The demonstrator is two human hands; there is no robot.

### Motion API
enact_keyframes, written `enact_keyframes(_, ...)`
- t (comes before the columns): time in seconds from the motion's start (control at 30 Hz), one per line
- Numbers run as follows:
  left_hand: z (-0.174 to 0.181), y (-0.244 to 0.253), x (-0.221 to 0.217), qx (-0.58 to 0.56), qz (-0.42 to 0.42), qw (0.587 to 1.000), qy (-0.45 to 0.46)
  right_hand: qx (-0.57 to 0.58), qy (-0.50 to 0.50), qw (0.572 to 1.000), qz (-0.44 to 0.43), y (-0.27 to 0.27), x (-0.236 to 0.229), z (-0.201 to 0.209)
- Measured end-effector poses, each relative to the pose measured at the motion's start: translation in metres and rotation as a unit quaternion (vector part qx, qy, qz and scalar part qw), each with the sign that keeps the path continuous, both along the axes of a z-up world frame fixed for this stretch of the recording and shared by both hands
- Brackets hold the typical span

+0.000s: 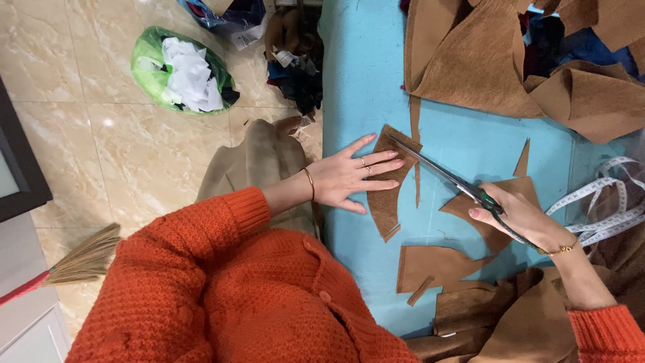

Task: The person cuts brown fabric pieces using shears, following white chalk lines on a light blue work surface. They also use an iron to press the fabric and handle a white paper pattern piece.

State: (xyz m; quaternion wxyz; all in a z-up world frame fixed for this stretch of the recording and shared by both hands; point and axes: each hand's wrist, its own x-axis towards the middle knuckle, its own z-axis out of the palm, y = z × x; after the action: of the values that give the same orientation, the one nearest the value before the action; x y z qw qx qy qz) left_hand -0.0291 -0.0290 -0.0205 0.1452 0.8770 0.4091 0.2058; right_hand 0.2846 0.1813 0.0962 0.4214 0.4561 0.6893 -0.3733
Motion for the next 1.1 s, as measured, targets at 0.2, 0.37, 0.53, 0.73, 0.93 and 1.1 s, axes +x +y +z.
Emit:
enact_keyframes(0.2,0.000,0.000,0.001,0.010,0.008,1.000,0.005,-0.021,0.013,1.000,-0.010,0.001,-0.014,0.011)
enact_keyframes(0.37,-0.001,-0.001,0.001,0.022,0.010,0.999,0.026,0.006,0.026,0.999,-0.035,-0.003,-0.016,0.010)
enact_keyframes(0.53,0.001,0.000,0.000,0.014,0.008,1.000,0.016,0.013,0.046,0.998,-0.044,-0.006,-0.008,0.003)
enact_keyframes(0.73,0.008,0.000,-0.001,0.038,0.014,0.999,0.016,0.122,0.114,0.977,-0.133,-0.034,0.029,-0.011)
enact_keyframes(0.93,0.008,-0.001,0.002,0.025,0.021,0.999,-0.013,0.266,0.230,0.890,-0.290,-0.101,0.060,-0.027)
enact_keyframes(1.1,0.013,0.017,0.012,0.059,0.109,0.990,-0.066,0.413,0.151,0.800,-0.407,-0.137,0.087,-0.045)
